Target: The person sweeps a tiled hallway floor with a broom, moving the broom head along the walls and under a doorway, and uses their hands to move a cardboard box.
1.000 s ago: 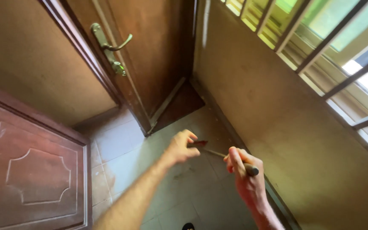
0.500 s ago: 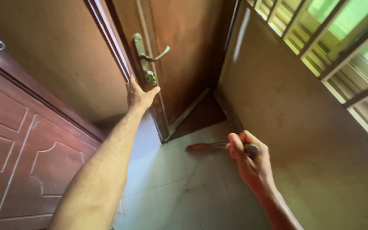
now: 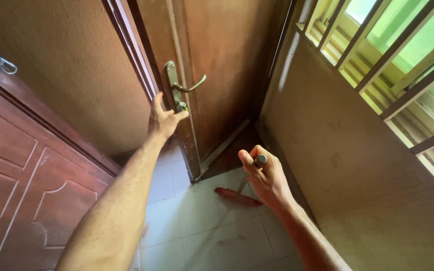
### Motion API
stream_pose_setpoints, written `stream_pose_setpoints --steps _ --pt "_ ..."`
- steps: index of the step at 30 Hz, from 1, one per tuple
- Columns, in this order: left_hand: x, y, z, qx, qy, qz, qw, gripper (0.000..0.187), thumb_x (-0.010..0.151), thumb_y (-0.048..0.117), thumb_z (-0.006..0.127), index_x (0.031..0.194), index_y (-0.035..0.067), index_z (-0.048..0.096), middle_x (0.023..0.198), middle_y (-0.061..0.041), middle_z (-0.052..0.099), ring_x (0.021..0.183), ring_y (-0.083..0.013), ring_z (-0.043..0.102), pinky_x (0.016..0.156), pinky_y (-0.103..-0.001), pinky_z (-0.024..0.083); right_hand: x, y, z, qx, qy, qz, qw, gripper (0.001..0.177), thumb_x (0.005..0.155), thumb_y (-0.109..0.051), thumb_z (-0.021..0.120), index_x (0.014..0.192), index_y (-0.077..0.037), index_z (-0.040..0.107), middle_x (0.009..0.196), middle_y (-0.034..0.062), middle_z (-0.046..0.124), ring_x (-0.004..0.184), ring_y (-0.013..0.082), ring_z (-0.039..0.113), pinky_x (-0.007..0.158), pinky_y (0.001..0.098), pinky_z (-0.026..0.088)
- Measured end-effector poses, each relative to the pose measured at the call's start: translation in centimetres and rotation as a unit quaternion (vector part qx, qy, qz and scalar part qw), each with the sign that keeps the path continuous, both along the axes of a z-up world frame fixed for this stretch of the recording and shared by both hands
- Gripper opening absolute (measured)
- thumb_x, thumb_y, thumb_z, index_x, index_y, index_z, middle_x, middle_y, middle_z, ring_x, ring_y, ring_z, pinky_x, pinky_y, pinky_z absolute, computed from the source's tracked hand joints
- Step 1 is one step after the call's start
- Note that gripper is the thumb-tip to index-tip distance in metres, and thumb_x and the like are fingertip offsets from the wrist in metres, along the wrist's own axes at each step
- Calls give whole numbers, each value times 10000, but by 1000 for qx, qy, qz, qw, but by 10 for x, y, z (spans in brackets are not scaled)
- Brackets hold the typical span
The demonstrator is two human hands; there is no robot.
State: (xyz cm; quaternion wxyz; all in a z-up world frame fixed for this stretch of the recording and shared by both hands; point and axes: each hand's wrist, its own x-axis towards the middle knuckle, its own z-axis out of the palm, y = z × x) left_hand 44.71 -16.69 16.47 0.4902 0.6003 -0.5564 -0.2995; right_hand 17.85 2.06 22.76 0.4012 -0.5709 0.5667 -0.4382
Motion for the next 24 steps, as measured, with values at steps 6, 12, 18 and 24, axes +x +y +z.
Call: stream_pose_setpoints --steps 6,12,18,24 --pt "2 6 7 -5 -73 43 996 994 636 319 871 1452 64 363 1492 -209 392 1371 -339 414 1118 -426 351 -5 -2 1 -3 25 -2 1000 430 925 -409 597 704 -55 495 581 14 518 528 99 492 479 304 426" --pt "-3 21 9 -12 -35 8 999 984 610 303 852 1437 53 379 1484 -193 411 1387 -315 397 1132 -415 343 -7 -1 0 -5 1 10 1000 428 934 -405 596 700 -62 495 591 4 502 543 84 460 482 290 432" --pt "-15 39 5 -47 -72 -31 996 956 665 229 870 1452 15 370 1482 -223 382 1376 -339 399 1107 -420 366 -7 -1 -4 -3 -27 -9 1000 420 938 -395 580 710 -57 480 589 7 518 528 86 473 463 292 410" --pt "-50 78 13 -26 38 -75 996 949 619 204 795 1439 30 349 1458 -188 381 877 -256 732 812 -340 589 -18 -10 -11 -8 -36 -74 997 421 936 -428 580 769 -55 483 584 35 509 489 98 463 435 286 409"
